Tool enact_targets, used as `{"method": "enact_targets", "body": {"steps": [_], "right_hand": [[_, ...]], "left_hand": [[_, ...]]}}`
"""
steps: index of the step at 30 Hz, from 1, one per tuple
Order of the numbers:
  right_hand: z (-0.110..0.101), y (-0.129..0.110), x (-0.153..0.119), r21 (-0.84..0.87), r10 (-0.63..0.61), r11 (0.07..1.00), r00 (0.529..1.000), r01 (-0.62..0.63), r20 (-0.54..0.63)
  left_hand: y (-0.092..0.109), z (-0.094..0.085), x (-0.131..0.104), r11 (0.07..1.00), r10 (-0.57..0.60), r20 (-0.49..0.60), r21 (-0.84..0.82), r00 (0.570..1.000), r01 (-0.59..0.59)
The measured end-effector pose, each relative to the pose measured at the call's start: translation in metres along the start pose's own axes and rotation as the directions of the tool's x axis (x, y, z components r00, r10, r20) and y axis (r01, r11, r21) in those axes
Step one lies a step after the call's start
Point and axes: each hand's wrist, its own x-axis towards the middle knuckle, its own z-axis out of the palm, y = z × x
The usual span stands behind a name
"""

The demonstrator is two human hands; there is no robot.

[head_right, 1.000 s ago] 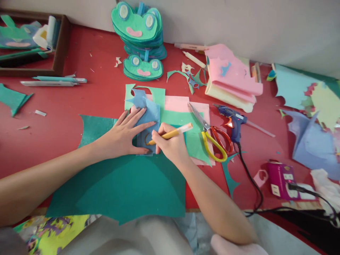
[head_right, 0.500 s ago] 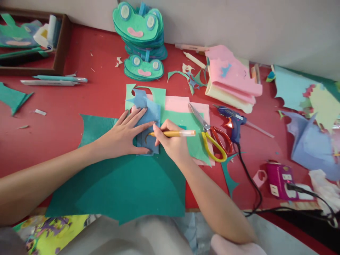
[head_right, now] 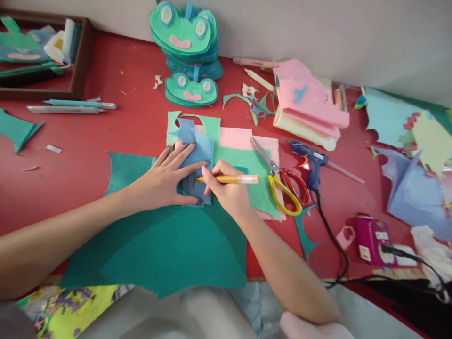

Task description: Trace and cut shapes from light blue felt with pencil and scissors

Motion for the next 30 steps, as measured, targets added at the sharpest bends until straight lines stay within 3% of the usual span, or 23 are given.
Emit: {"method": "enact_targets", "body": {"steps": [12,19,30], "right_hand": [[0.0004,0.0014,0.0004,0.023,-0.003,1.0,0.999,0.002,0.034],[0.001,0.0039,-0.0002,-0.014,-0.03,0.999,0.998,0.029,-0.059],[0.0008,0.0049,-0.0013,-0.039,-0.071,0.997,0.995,0.069,-0.063]], "left_hand": [[-0.0003,0.0009,0.0001,1.0,0.005,0.001,0.019,1.0,-0.005],[-0.0011,0.0018,0.0001,1.0,0.005,-0.005,0.019,1.0,-0.005],[-0.0005,0.0016,0.0003,1.0,0.005,-0.003,0.023,1.0,-0.005]]}}
